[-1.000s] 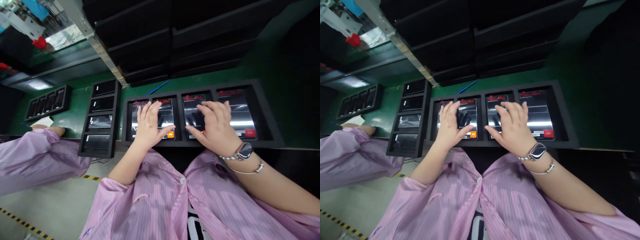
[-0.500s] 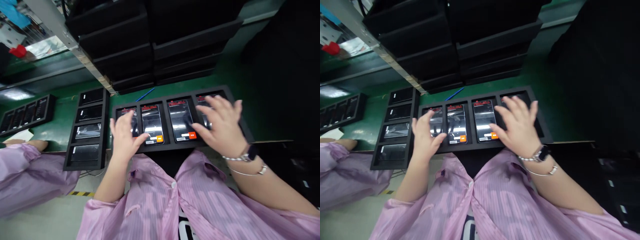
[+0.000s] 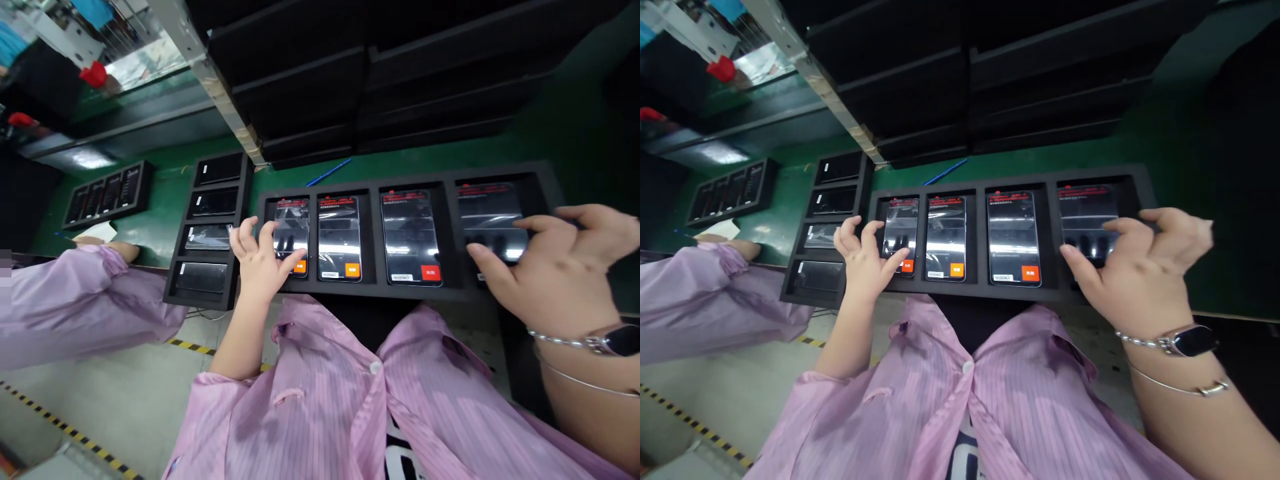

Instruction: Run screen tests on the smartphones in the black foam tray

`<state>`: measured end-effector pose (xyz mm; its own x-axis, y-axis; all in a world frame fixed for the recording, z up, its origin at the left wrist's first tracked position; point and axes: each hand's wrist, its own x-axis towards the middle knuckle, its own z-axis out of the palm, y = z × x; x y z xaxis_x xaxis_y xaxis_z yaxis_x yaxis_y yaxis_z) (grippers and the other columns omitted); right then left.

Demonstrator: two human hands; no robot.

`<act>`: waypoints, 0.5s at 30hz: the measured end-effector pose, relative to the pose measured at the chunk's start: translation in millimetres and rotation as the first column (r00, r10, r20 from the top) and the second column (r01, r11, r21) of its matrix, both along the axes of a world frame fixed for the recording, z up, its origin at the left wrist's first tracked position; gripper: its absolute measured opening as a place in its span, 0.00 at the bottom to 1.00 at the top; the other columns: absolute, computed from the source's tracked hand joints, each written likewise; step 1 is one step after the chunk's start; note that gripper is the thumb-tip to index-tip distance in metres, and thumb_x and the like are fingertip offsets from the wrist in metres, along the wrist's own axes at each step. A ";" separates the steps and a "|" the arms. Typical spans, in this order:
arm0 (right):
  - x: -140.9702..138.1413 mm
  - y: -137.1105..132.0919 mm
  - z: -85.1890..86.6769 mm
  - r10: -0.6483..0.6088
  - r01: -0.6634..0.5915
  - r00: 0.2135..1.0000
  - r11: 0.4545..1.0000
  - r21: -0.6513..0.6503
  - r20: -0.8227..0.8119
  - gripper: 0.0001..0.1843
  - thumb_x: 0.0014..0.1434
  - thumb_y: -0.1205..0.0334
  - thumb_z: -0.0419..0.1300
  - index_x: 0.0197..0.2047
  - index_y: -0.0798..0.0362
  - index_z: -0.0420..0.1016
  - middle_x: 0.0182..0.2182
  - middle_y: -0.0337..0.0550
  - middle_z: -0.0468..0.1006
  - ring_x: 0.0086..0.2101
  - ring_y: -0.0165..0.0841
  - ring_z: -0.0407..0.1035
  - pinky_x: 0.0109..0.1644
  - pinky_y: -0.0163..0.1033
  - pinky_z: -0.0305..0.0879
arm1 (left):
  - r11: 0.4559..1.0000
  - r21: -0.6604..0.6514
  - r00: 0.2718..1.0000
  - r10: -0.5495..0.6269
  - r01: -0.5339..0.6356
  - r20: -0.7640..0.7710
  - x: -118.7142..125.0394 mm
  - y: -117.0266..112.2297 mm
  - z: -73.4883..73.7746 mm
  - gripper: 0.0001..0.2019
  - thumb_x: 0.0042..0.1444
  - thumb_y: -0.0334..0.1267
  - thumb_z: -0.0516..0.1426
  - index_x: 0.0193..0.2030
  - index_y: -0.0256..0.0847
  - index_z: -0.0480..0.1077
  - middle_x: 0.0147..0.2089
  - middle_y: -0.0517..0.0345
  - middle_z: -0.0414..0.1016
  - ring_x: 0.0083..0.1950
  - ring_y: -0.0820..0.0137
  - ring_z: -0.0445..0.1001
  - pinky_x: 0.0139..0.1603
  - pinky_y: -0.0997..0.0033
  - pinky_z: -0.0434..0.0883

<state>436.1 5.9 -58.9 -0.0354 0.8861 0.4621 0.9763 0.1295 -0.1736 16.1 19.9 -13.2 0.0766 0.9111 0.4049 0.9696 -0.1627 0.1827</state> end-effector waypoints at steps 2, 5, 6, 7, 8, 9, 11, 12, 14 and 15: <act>-4.7 1.4 1.3 0.050 -0.049 0.999 0.996 -0.080 0.009 0.35 0.69 0.32 0.42 0.48 0.54 0.73 0.52 0.61 0.75 0.57 0.60 0.67 0.67 0.82 0.50 | 0.992 -0.098 0.997 -0.077 0.078 0.010 1.6 1.0 2.1 0.34 0.64 0.69 0.54 0.59 0.40 0.71 0.62 0.38 0.73 0.66 0.48 0.69 0.77 0.40 0.49; -12.8 1.7 5.8 0.043 -0.045 0.999 0.994 -0.101 -0.025 0.34 0.70 0.35 0.40 0.52 0.52 0.74 0.52 0.57 0.78 0.54 0.57 0.70 0.68 0.83 0.44 | 0.977 -0.166 0.991 -0.134 0.134 0.013 2.8 3.5 2.9 0.27 0.68 0.65 0.52 0.55 0.45 0.74 0.61 0.45 0.77 0.65 0.53 0.73 0.78 0.42 0.46; -13.9 1.4 7.6 0.025 -0.028 0.999 0.996 -0.084 -0.035 0.35 0.69 0.35 0.41 0.57 0.53 0.73 0.57 0.61 0.75 0.58 0.60 0.68 0.68 0.82 0.45 | 0.983 -0.136 0.993 -0.120 0.121 0.012 2.3 4.3 2.8 0.28 0.68 0.66 0.52 0.56 0.44 0.74 0.64 0.44 0.75 0.68 0.52 0.70 0.78 0.42 0.46; -13.8 1.1 9.3 0.009 -0.011 0.999 0.998 -0.070 -0.042 0.37 0.69 0.34 0.44 0.62 0.55 0.71 0.63 0.65 0.70 0.63 0.63 0.63 0.68 0.82 0.45 | 0.991 -0.091 0.995 -0.101 0.102 0.016 1.4 4.7 2.6 0.30 0.67 0.67 0.53 0.59 0.43 0.73 0.67 0.42 0.73 0.70 0.50 0.68 0.78 0.42 0.46; -12.6 0.6 10.9 -0.005 0.003 0.999 0.998 -0.059 -0.046 0.39 0.68 0.33 0.46 0.67 0.56 0.67 0.68 0.68 0.64 0.67 0.66 0.57 0.68 0.82 0.45 | 0.996 -0.043 0.996 -0.082 0.083 0.025 0.3 4.6 2.6 0.34 0.66 0.68 0.53 0.63 0.42 0.71 0.68 0.39 0.71 0.72 0.49 0.66 0.78 0.41 0.46; -10.9 0.0 12.3 -0.013 0.011 0.999 0.999 -0.048 -0.050 0.41 0.67 0.33 0.49 0.70 0.56 0.64 0.71 0.70 0.58 0.70 0.67 0.51 0.68 0.82 0.44 | 0.998 0.002 0.997 -0.068 0.068 0.035 -0.7 3.7 2.9 0.38 0.65 0.69 0.53 0.67 0.40 0.68 0.68 0.37 0.71 0.72 0.48 0.65 0.79 0.41 0.46; -8.9 -2.9 14.9 0.008 -0.010 0.998 0.999 -0.030 -0.069 0.43 0.68 0.35 0.53 0.74 0.57 0.60 0.72 0.70 0.56 0.72 0.67 0.48 0.70 0.79 0.43 | 0.994 0.075 0.995 -0.085 0.081 0.047 -0.5 -1.8 4.3 0.39 0.64 0.69 0.52 0.67 0.38 0.67 0.66 0.37 0.72 0.71 0.49 0.67 0.79 0.41 0.47; -10.0 -5.8 16.2 0.046 -0.046 0.995 0.999 -0.004 -0.084 0.42 0.68 0.36 0.54 0.74 0.56 0.60 0.71 0.70 0.59 0.71 0.65 0.50 0.71 0.77 0.45 | 0.988 0.100 0.991 -0.123 0.117 0.050 1.4 -6.7 5.2 0.36 0.65 0.68 0.52 0.65 0.39 0.69 0.65 0.39 0.74 0.71 0.50 0.68 0.79 0.42 0.49; -19.2 -15.4 19.4 0.183 -0.176 0.976 0.982 0.068 -0.119 0.39 0.68 0.37 0.57 0.72 0.54 0.62 0.67 0.67 0.64 0.70 0.62 0.56 0.71 0.73 0.52 | 0.964 0.120 0.969 -0.243 0.236 0.041 9.4 -20.2 5.5 0.27 0.67 0.63 0.53 0.58 0.43 0.73 0.62 0.43 0.76 0.70 0.52 0.69 0.78 0.43 0.53; -27.4 -22.1 21.2 0.264 -0.254 0.956 0.963 0.093 -0.126 0.38 0.67 0.38 0.59 0.71 0.52 0.63 0.67 0.65 0.66 0.69 0.61 0.57 0.71 0.72 0.54 | 0.948 0.109 0.953 -0.303 0.298 0.025 15.0 -28.0 4.4 0.24 0.68 0.60 0.54 0.57 0.45 0.75 0.62 0.45 0.77 0.70 0.52 0.69 0.77 0.43 0.54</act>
